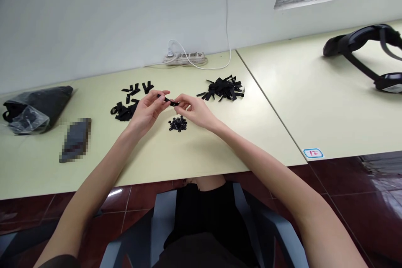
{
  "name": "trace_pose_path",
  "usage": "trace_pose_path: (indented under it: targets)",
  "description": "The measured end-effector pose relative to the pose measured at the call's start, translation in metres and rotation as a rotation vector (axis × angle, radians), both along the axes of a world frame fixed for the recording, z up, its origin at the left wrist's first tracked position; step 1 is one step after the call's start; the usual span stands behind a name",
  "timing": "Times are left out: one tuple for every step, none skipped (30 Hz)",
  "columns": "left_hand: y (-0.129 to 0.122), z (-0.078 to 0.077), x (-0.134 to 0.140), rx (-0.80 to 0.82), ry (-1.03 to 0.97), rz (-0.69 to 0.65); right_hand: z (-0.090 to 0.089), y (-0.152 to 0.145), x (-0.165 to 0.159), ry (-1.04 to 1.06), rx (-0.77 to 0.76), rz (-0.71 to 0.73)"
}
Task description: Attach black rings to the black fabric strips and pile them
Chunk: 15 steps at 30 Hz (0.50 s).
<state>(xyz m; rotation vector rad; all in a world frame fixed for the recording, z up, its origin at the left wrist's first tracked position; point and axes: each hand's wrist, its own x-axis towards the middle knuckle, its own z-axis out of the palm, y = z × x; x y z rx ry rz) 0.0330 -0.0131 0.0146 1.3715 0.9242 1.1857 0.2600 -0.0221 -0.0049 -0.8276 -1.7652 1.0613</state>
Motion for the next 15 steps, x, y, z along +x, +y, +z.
trace_pose_path:
  targets:
    - [0.0003, 0.0001, -0.0004, -0.01, -0.013, 0.0, 0.0005, 0.0, 0.0, -0.001, 0.003, 0.0]
    - [0.0007, 0.0003, -0.0008, -0.017, -0.027, 0.001, 0.0011, -0.0002, -0.0002, 0.007, 0.001, 0.001]
    - [0.0011, 0.0006, -0.0013, -0.022, -0.038, 0.002, 0.002, -0.0007, -0.0004, 0.018, -0.004, 0.003]
    - [0.0014, 0.001, -0.0018, -0.023, -0.045, 0.003, 0.003, -0.0012, -0.0005, 0.029, -0.009, 0.006]
    - [0.0016, 0.0016, -0.0022, -0.022, -0.05, 0.004, 0.004, -0.0018, -0.0004, 0.037, -0.013, 0.008]
    - [0.0016, 0.0023, -0.0023, -0.019, -0.052, 0.006, 0.0049, -0.0023, -0.0002, 0.042, -0.014, 0.007]
    - [0.0014, 0.0033, -0.0023, -0.016, -0.053, 0.005, 0.0056, -0.0028, 0.0001, 0.044, -0.012, 0.005]
    - [0.001, 0.0043, -0.002, -0.012, -0.052, 0.003, 0.006, -0.0032, 0.0005, 0.045, -0.007, -0.001]
    - [0.0005, 0.0053, -0.0016, -0.009, -0.05, -0.001, 0.006, -0.0034, 0.0008, 0.047, -0.002, -0.009]
    - [-0.0002, 0.0063, -0.001, -0.008, -0.049, -0.006, 0.0058, -0.0035, 0.001, 0.051, 0.002, -0.017]
    - [-0.001, 0.0072, -0.0003, -0.006, -0.046, -0.013, 0.0054, -0.0034, 0.0011, 0.058, 0.001, -0.024]
    - [-0.0018, 0.008, 0.0004, -0.003, -0.042, -0.022, 0.0048, -0.0033, 0.0009, 0.07, -0.006, -0.03]
    - [-0.0027, 0.0086, 0.0012, 0.002, -0.036, -0.032, 0.0042, -0.0031, 0.0005, 0.086, -0.018, -0.034]
    - [-0.0035, 0.009, 0.002, 0.009, -0.025, -0.04, 0.0038, -0.003, 0.0, 0.102, -0.031, -0.039]
    - [-0.0043, 0.0092, 0.0027, 0.018, -0.009, -0.047, 0.0034, -0.0029, -0.0006, 0.118, -0.042, -0.043]
